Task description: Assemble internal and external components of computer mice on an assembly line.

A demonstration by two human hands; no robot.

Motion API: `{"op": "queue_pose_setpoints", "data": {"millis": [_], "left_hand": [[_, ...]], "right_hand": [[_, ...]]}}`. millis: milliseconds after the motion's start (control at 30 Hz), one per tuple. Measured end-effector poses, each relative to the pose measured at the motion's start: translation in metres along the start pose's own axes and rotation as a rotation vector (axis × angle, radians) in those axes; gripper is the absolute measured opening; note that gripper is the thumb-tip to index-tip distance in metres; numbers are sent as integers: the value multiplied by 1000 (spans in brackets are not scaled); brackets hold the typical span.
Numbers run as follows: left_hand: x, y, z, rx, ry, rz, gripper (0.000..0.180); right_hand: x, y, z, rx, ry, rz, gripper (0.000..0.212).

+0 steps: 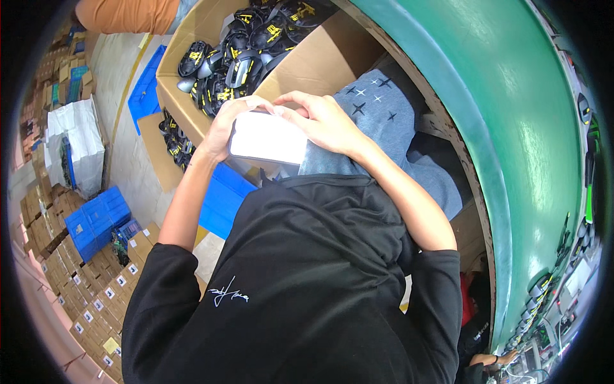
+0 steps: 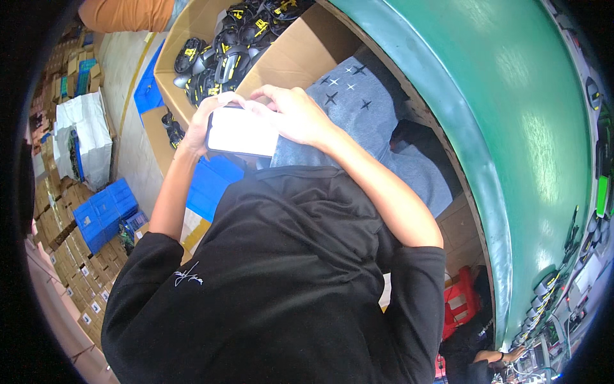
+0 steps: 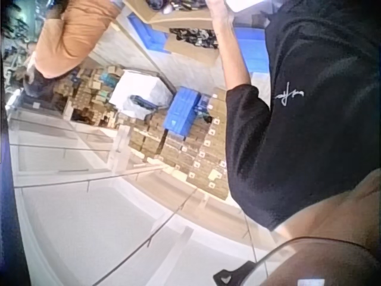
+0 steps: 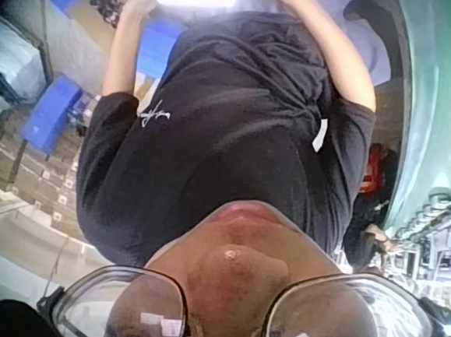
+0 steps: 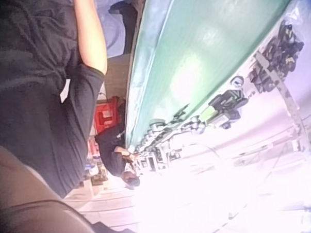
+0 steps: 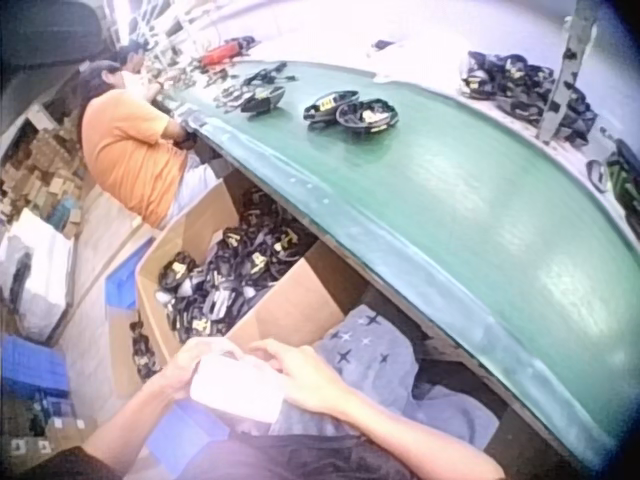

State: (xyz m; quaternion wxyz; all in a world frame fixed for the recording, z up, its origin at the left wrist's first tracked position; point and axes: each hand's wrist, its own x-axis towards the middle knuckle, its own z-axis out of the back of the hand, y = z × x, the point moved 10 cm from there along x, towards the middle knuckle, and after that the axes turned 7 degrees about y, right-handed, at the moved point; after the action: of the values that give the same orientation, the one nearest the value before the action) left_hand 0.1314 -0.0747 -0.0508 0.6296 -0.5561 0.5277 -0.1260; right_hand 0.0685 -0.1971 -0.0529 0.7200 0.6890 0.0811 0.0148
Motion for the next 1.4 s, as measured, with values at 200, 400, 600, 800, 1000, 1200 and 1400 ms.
{"op": "queue_pose_setpoints", "data": {"millis": [200, 400, 600, 800, 1000, 1200, 1400], "left_hand": [[4, -5, -8, -41, -9, -45, 44], [5, -3, -6, 20, 35, -51, 45], [4, -5, -6, 11, 6, -63, 46], [7, -6, -6, 35, -3, -64, 44], [5, -14, -8, 150, -2, -105, 43], [6, -16, -6, 181, -17, -94, 47], [7, -22, -10, 217, 11, -110, 42]], "right_hand": [[0, -1, 0, 17, 25, -69, 48], [0, 0, 1, 5, 30, -45, 50], [1, -2, 1, 2, -2, -2, 51], [1, -4, 0, -12, 6, -16, 50], [-1, 0, 0, -1, 38, -52, 50], [0, 0, 3, -31, -12, 11, 49], [1, -2, 4, -34, -9, 15, 47]]}}
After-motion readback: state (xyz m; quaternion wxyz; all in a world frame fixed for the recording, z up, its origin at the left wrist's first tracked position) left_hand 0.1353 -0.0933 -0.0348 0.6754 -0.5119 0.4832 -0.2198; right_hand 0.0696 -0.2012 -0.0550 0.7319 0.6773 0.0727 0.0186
